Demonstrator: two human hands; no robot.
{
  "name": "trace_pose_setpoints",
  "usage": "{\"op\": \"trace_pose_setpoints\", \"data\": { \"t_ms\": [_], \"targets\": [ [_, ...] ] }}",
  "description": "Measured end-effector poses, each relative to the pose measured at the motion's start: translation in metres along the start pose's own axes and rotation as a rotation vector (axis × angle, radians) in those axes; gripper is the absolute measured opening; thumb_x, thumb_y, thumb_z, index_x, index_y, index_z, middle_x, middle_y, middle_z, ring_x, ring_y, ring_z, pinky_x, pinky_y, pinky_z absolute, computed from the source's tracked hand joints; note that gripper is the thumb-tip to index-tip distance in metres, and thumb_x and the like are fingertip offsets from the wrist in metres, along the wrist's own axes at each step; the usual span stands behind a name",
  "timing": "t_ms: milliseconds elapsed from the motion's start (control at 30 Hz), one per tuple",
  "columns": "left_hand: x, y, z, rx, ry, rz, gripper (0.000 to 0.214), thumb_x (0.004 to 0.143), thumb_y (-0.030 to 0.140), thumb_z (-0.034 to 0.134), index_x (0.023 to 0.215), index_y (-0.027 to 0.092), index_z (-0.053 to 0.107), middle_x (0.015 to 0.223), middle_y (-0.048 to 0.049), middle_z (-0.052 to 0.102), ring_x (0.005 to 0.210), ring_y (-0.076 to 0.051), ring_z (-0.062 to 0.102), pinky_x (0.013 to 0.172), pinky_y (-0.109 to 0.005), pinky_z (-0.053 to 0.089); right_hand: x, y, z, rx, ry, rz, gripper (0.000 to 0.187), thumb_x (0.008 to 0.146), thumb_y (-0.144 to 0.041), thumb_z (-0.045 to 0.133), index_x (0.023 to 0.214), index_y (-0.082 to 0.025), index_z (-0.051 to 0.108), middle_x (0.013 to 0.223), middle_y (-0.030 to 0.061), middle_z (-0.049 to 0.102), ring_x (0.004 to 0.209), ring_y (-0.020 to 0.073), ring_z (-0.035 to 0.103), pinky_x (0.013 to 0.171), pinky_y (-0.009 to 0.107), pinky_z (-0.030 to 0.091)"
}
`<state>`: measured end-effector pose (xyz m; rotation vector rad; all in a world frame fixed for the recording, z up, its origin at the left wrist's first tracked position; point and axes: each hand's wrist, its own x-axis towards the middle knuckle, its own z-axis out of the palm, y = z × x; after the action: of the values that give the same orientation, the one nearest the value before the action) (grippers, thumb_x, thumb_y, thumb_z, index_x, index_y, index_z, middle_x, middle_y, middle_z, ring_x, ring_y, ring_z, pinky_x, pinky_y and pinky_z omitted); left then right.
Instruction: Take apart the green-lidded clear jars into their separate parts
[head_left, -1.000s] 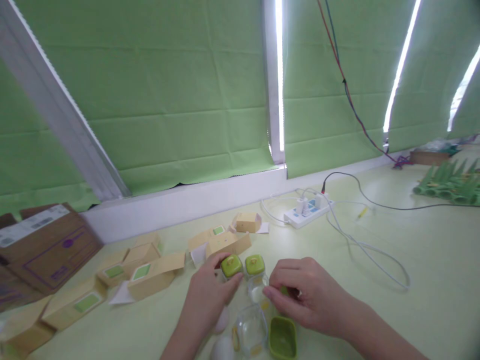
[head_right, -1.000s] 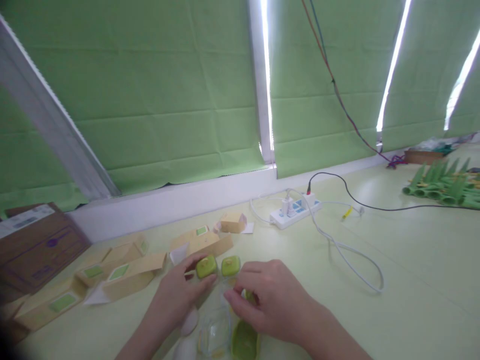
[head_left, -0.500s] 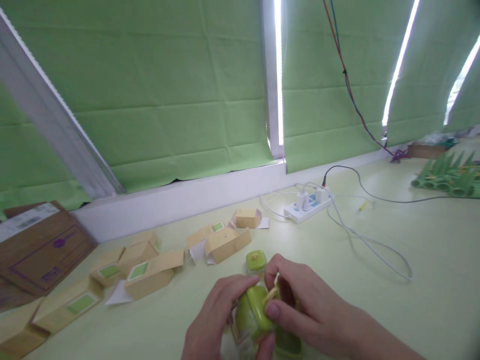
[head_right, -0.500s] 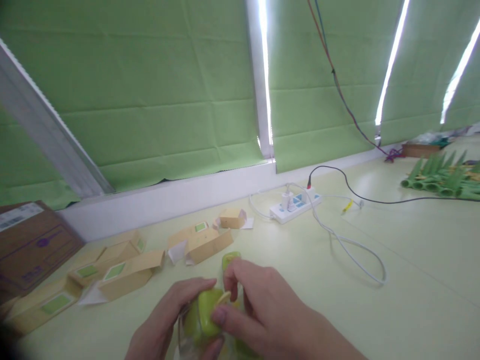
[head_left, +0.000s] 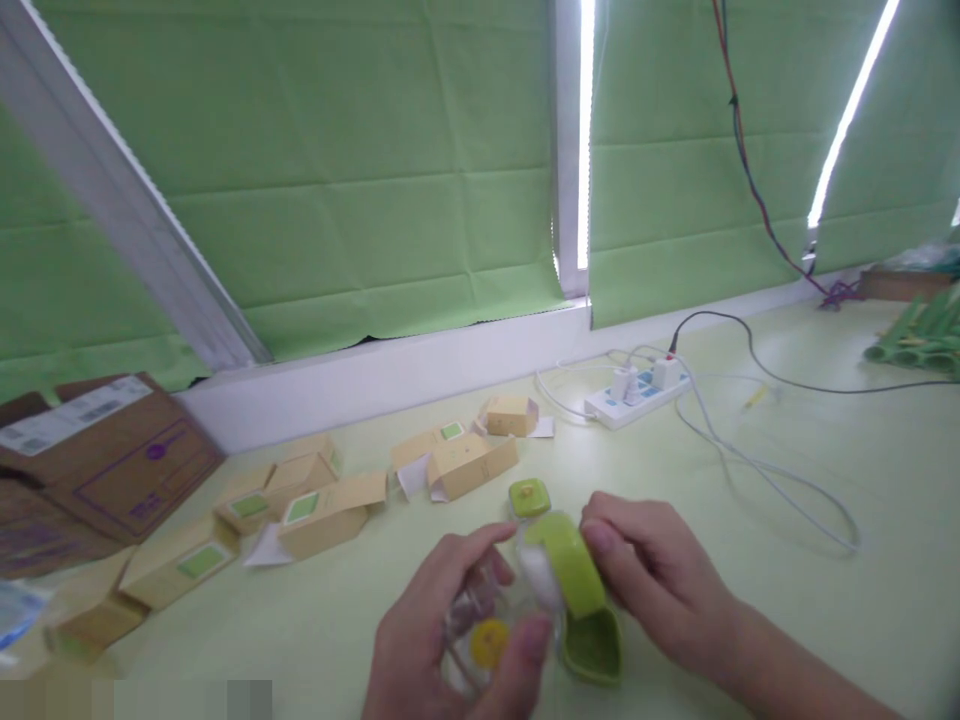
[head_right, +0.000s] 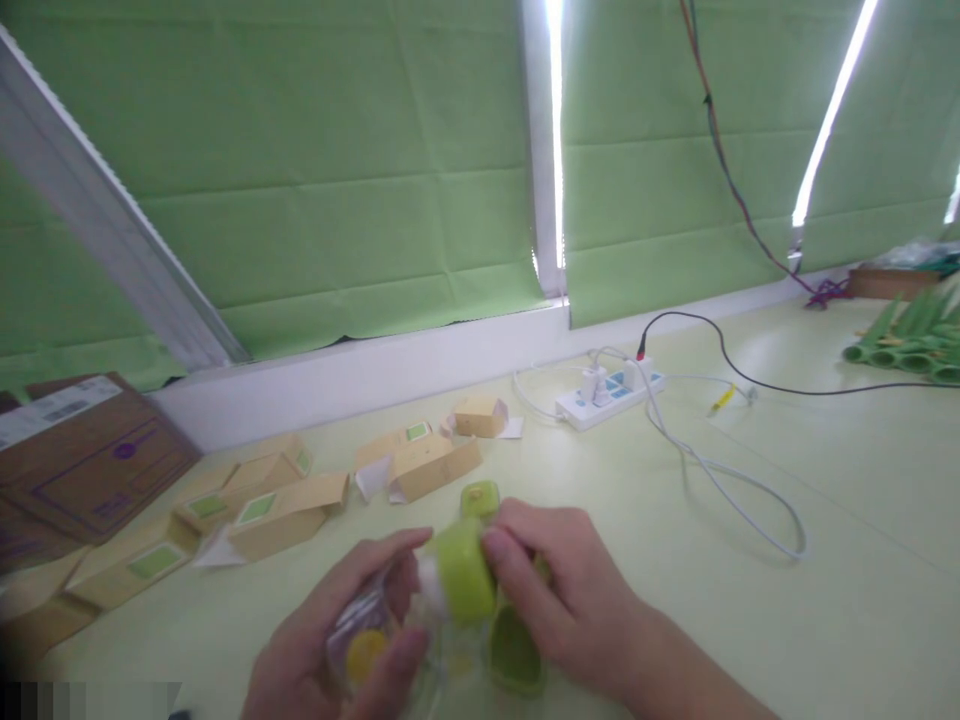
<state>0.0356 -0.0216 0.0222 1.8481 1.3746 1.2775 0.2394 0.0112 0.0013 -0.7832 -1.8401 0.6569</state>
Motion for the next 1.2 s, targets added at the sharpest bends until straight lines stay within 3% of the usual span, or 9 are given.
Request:
{"op": "trace_pose_setpoints", "data": {
  "t_ms": [67, 200, 467, 700, 900, 1000, 1200],
  "targets": [
    [0.006, -0.006, -0.01, 0.008, 0.02, -0.095, 0.04, 0.079, 0.046, 0.07, 0.115, 0.029, 0.069, 0.091, -0.0021, 0.073, 0.073, -0.022, 0.068, 0.064, -0.031, 0.057, 0.002, 0.004, -0.007, 0.072, 0.125, 0.072, 0.041, 0.106, -0.035, 0.041, 0.067, -0.021, 0.043, 0.056, -0.006, 0.042, 0.049, 0.01, 0.04, 0.049, 0.023, 0.032],
    [0.018, -0.024, -0.021, -0.057, 0.185, -0.243, 0.042, 0.079, 0.05, 0.069, 0.111, 0.023, 0.063, 0.1, -0.0049, 0.072, 0.096, -0.025, 0.068, 0.079, -0.034, 0.057, 0.004, 0.01, -0.009, 0.203, 0.231, 0.182, 0.042, 0.105, -0.044, 0.042, 0.07, -0.022, 0.046, 0.054, -0.0062, 0.046, 0.045, 0.0103, 0.042, 0.044, 0.023, 0.033],
    [0.027, -0.06, -0.022, -0.016, 0.17, -0.316, 0.05, 0.073, 0.05, 0.074, 0.108, 0.017, 0.058, 0.102, -0.0113, 0.073, 0.097, -0.028, 0.072, 0.087, -0.043, 0.057, 0.002, 0.006, 0.006, 0.159, 0.022, 0.291, 0.046, 0.104, -0.051, 0.04, 0.069, -0.022, 0.048, 0.053, -0.0056, 0.049, 0.045, 0.0111, 0.045, 0.046, 0.023, 0.034],
    [0.033, -0.082, -0.03, 0.167, 0.192, -0.303, 0.054, 0.081, 0.056, 0.064, 0.117, 0.016, 0.062, 0.1, -0.0127, 0.074, 0.096, -0.031, 0.072, 0.082, -0.044, 0.057, 0.002, 0.004, 0.008, 0.178, -0.022, 0.299, 0.046, 0.104, -0.051, 0.039, 0.07, -0.022, 0.047, 0.057, -0.0053, 0.049, 0.048, 0.0106, 0.045, 0.047, 0.022, 0.034],
    [0.033, -0.087, -0.033, 0.266, 0.162, -0.301, 0.05, 0.083, 0.052, 0.064, 0.118, 0.016, 0.064, 0.106, -0.015, 0.075, 0.098, -0.032, 0.072, 0.087, -0.048, 0.055, 0.003, 0.003, 0.009, 0.205, -0.027, 0.302, 0.045, 0.104, -0.05, 0.04, 0.07, -0.021, 0.048, 0.057, -0.0054, 0.049, 0.046, 0.0099, 0.044, 0.047, 0.021, 0.034],
    [0.03, -0.085, -0.029, 0.289, 0.126, -0.268, 0.042, 0.082, 0.046, 0.066, 0.114, 0.02, 0.068, 0.111, -0.0115, 0.076, 0.104, -0.031, 0.071, 0.091, -0.046, 0.054, 0.003, 0.006, 0.01, 0.234, -0.03, 0.316, 0.045, 0.103, -0.051, 0.04, 0.071, -0.021, 0.048, 0.057, -0.0056, 0.048, 0.045, 0.0094, 0.043, 0.045, 0.021, 0.033],
    [0.026, -0.062, -0.029, 0.318, 0.21, -0.201, 0.042, 0.084, 0.049, 0.062, 0.118, 0.023, 0.066, 0.129, -0.0107, 0.068, 0.119, -0.034, 0.062, 0.105, -0.053, 0.044, 0.004, 0.006, 0.011, 0.27, -0.063, 0.305, 0.044, 0.104, -0.05, 0.039, 0.073, -0.02, 0.05, 0.054, -0.0068, 0.045, 0.043, 0.0092, 0.041, 0.044, 0.02, 0.032]
  ]
}}
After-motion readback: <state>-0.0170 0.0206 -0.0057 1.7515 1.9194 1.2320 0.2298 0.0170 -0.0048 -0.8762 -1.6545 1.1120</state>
